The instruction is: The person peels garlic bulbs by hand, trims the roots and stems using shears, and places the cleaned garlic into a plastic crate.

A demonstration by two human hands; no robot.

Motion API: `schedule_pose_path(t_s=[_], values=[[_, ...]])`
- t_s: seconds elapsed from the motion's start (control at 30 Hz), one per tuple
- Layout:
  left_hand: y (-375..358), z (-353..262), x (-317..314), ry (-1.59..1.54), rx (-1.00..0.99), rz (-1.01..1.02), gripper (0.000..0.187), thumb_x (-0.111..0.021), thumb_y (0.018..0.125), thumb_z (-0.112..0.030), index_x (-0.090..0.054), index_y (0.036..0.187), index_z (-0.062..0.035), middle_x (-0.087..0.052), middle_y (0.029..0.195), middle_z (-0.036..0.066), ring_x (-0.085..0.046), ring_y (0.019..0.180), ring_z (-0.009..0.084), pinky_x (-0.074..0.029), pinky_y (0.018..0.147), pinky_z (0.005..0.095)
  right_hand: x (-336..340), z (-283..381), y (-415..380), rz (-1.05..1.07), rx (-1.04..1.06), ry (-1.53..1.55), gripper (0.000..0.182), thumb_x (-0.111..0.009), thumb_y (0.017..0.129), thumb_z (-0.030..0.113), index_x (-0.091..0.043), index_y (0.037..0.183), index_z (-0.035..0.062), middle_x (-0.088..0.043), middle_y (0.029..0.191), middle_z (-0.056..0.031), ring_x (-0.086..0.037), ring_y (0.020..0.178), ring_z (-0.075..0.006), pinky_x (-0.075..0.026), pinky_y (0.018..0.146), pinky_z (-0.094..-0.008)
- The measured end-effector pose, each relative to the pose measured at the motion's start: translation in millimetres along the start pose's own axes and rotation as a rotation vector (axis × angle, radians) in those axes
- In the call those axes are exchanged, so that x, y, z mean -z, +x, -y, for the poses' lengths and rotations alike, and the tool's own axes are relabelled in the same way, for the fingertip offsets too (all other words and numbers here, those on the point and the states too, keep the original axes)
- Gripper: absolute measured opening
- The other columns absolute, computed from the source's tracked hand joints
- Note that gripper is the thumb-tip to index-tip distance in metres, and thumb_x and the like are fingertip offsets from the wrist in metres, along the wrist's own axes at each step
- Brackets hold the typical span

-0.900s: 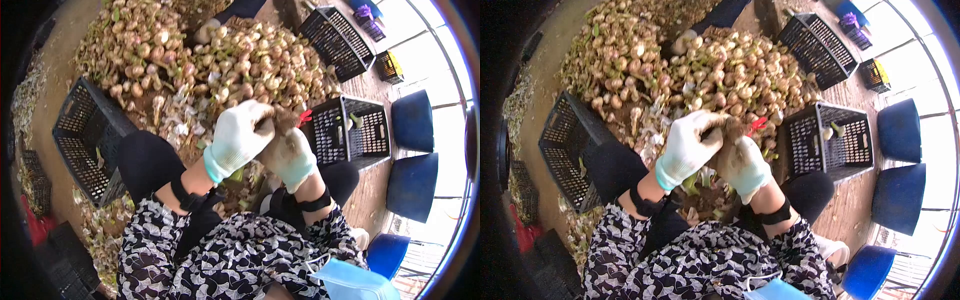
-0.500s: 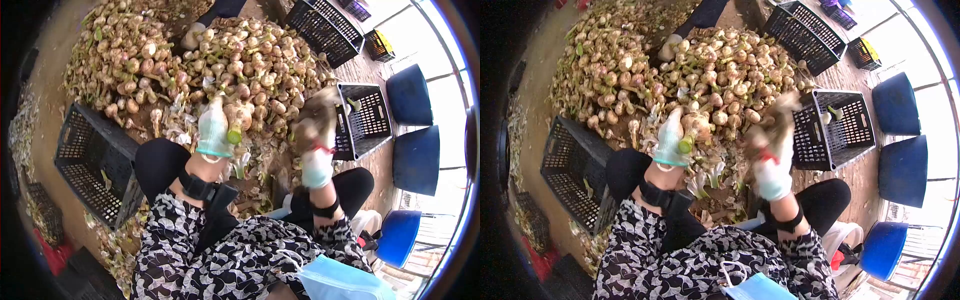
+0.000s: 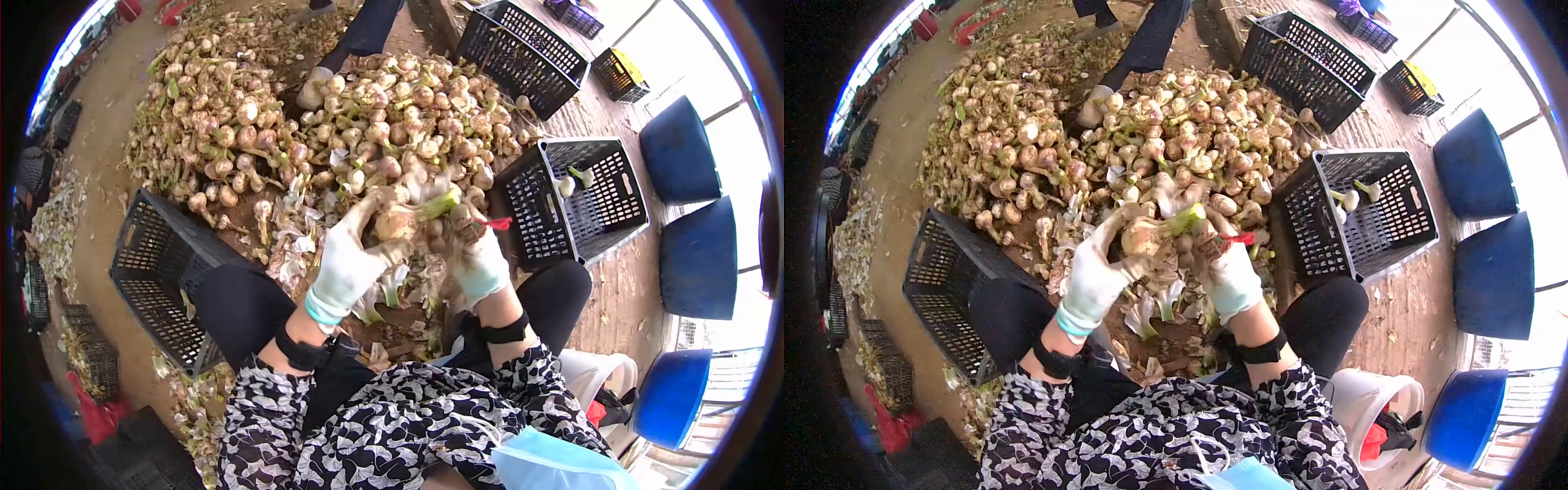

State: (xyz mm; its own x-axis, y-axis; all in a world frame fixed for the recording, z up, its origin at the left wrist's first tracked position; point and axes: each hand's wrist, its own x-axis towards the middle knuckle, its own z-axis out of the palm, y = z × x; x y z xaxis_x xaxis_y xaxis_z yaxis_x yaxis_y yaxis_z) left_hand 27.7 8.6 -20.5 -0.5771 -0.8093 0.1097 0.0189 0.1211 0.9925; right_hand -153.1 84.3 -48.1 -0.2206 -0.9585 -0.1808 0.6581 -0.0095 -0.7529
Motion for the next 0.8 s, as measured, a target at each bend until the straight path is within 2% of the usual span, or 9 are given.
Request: schedule_pose_path(t_s=[0.07, 0.17, 0.4, 0.47, 0.5, 0.6, 0.63, 0.73, 0.8], values=[[-3, 14, -11, 0.144, -0.184, -0.165, 0.078, -0.083, 0.062, -0.011, -0.044, 0.128, 0.0054, -0.054, 0.123, 0.014, -0.053, 0.112, 0.0216, -0.043, 0.094, 0.0324, 1, -9, -4, -0.075, -0.112, -0.022, 0.04, -0.057, 0.091, 0.028, -0.045, 0.119, 0.002, -0.059, 0.095, -0.0039, -0.056, 0.082, -0.0112, -0.046, 0.069, -0.0245], [-6, 3, -18, 0.43, -0.387, -0.16, 0.081, -0.084, 0.056, -0.009, -0.047, 0.127, 0.0026, -0.053, 0.123, 0.017, -0.054, 0.111, 0.0271, -0.043, 0.094, 0.0343, -9, -24, -4, -0.163, 0.143, -0.452, 0.029, -0.058, 0.09, 0.021, -0.053, 0.109, -0.001, -0.061, 0.097, -0.0051, -0.056, 0.085, -0.0108, -0.045, 0.076, -0.0246], [2, 10, -20, 0.462, -0.5, -0.186, 0.077, -0.084, 0.054, -0.008, -0.051, 0.123, -0.0007, -0.054, 0.119, 0.021, -0.059, 0.103, 0.0353, -0.05, 0.085, 0.0368, -13, -6, -1, -0.103, 0.255, -0.431, 0.026, -0.06, 0.087, 0.012, -0.057, 0.108, -0.0035, -0.063, 0.1, -0.0068, -0.056, 0.091, -0.0101, -0.043, 0.085, -0.0249], [4, 11, -21, 0.451, -0.514, -0.175, 0.076, -0.084, 0.055, -0.008, -0.051, 0.124, -0.0016, -0.054, 0.119, 0.021, -0.059, 0.103, 0.0352, -0.05, 0.085, 0.0368, -11, 7, -3, -0.034, 0.252, -0.687, 0.036, -0.065, 0.083, 0.019, -0.056, 0.11, -0.0041, -0.063, 0.101, -0.0067, -0.056, 0.093, -0.0106, -0.042, 0.087, -0.0254], [5, 11, -21, 0.44, -0.532, -0.162, 0.076, -0.084, 0.056, -0.008, -0.051, 0.125, -0.0025, -0.055, 0.119, 0.021, -0.059, 0.103, 0.0351, -0.05, 0.085, 0.0368, -5, 0, 0, -0.049, 0.162, -0.398, 0.048, -0.069, 0.08, 0.03, -0.055, 0.11, -0.0045, -0.062, 0.104, -0.0072, -0.056, 0.094, -0.0121, -0.042, 0.088, -0.0258], [9, 11, -18, 0.387, -0.515, -0.14, 0.076, -0.084, 0.056, -0.008, -0.052, 0.125, -0.0049, -0.054, 0.12, 0.02, -0.06, 0.102, 0.0343, -0.05, 0.086, 0.0368, 8, 2, -1, 0.19, 0.267, -0.31, 0.058, -0.07, 0.076, 0.039, -0.055, 0.111, -0.0043, -0.061, 0.107, -0.0083, -0.057, 0.096, -0.0133, -0.041, 0.09, -0.0265], [10, 10, -18, 0.384, -0.513, -0.139, 0.076, -0.084, 0.056, -0.008, -0.052, 0.125, -0.0049, -0.054, 0.12, 0.02, -0.06, 0.102, 0.0343, -0.05, 0.086, 0.0368, 0, 3, -1, 0.065, 0.158, -0.297, 0.062, -0.07, 0.075, 0.045, -0.054, 0.111, -0.003, -0.06, 0.106, -0.0082, -0.057, 0.097, -0.0144, -0.043, 0.088, -0.0281], [13, 12, -19, 0.286, -0.42, -0.178, 0.074, -0.084, 0.055, -0.008, -0.054, 0.123, -0.0058, -0.054, 0.12, 0.02, -0.06, 0.102, 0.0338, -0.05, 0.086, 0.0366, -1, 1, -2, 0.057, 0.248, -0.352, 0.059, -0.068, 0.077, 0.044, -0.054, 0.11, -0.0026, -0.061, 0.101, -0.0066, -0.058, 0.089, -0.0135, -0.046, 0.08, -0.027], [15, 14, -20, 0.374, -0.61, -0.155, 0.072, -0.084, 0.056, -0.007, -0.055, 0.122, -0.0066, -0.054, 0.12, 0.021, -0.06, 0.102, 0.033, -0.05, 0.087, 0.0354, 13, -10, -3, 0.034, 0.16, -0.102, 0.044, -0.065, 0.08, 0.032, -0.055, 0.107, -0.0021, -0.062, 0.095, -0.004, -0.058, 0.08, -0.0108, -0.047, 0.072, -0.0237]])
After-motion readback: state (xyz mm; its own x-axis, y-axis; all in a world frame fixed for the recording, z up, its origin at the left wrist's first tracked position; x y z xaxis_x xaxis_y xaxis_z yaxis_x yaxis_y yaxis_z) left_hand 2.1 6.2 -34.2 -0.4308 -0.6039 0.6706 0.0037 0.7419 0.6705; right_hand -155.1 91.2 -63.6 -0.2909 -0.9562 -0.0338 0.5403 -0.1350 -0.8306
